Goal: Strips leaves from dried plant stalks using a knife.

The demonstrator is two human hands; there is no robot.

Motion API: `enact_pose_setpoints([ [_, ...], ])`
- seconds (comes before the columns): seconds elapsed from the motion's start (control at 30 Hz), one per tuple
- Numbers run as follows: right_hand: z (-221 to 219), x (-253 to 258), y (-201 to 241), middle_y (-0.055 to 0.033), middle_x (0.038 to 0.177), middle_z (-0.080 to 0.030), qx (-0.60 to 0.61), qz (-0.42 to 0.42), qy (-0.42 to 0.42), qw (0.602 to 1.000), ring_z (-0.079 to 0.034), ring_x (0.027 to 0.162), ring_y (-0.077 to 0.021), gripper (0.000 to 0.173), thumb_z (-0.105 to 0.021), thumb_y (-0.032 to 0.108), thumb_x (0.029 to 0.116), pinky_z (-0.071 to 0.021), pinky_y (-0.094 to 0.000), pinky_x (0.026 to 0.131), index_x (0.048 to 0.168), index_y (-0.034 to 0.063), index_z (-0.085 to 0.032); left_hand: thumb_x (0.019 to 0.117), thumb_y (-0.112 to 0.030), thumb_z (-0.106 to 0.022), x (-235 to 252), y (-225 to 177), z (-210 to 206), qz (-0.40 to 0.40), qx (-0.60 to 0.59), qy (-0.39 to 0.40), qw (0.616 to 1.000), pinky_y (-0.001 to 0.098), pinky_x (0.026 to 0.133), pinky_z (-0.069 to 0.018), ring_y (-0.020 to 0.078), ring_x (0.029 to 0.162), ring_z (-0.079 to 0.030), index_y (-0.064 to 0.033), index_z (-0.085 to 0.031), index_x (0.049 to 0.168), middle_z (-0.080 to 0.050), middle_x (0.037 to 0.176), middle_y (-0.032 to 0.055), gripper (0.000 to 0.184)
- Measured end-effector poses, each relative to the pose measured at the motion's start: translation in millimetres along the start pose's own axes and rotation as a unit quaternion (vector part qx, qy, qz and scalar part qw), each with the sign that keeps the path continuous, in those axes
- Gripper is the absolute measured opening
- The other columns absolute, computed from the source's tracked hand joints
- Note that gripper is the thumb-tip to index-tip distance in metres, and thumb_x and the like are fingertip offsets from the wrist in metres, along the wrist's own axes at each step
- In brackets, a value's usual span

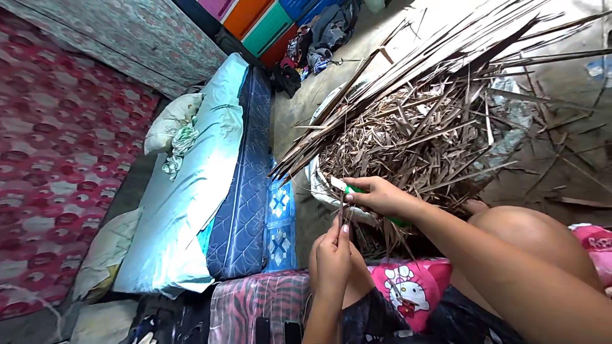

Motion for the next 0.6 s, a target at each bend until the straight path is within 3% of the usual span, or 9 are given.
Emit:
enact_pose_setpoints([
  [0.17,30,-1,5,-0.0062,0.085,-0.06,0.046,0.024,-0.132,0.99,-0.05,0.056,-0.0083,0.05,-0.055,0.023,0.1088,-0.0447,-0.0241,0.052,0.157,0.0154,-0.044,0.1056,-0.016,-0.054,-9,0,0,-0.001,-0.013,0.01,1.0,0.0173,0.049,-0.041,-0.0007,0.05,-0.045,-0.0004,-0.062,0.138,-0.064,0.075,-0.0009,0.037],
  [0.27,50,-1,7,-0.0052,0.078,-0.059,0.088,0.023,-0.187,0.978,-0.051,0.052,-0.0088,0.052,-0.055,0.025,0.1089,-0.0442,-0.0227,0.047,0.159,0.0193,-0.041,0.1045,-0.015,-0.056,-14,5,3,-0.013,-0.01,-0.001,1.0,0.0159,0.049,-0.0413,-0.0021,0.05,-0.046,-0.0012,-0.064,0.136,-0.065,0.076,-0.0014,0.035],
  [0.47,8,-10,6,-0.005,0.093,-0.06,0.024,-0.011,0.092,0.995,-0.051,0.057,-0.0074,0.055,-0.053,0.02,0.1087,-0.0449,-0.0229,0.05,0.161,0.0199,-0.034,0.1021,-0.021,-0.058,-13,10,8,-0.034,0.045,-0.033,0.998,0.0192,0.059,-0.0491,0.0003,0.061,-0.056,-0.0062,-0.067,0.134,-0.071,0.089,0.0017,0.037],
  [0.6,-4,-9,3,-0.0039,0.091,-0.059,0.044,-0.026,0.117,0.992,-0.051,0.055,-0.0066,0.055,-0.054,0.02,0.1085,-0.0444,-0.0214,0.049,0.161,0.0212,-0.036,0.1038,-0.019,-0.057,-14,7,4,-0.035,0.034,-0.02,0.999,0.0173,0.055,-0.0472,-0.0003,0.056,-0.054,-0.0008,-0.064,0.136,-0.068,0.078,0.0005,0.038],
])
Point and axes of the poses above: each hand's wrist, its own x-axis towards the middle knuckle, its own z-axis out of the back of the hand, y = z × x, the point moved 3 cm from there along x, towards the middle knuckle
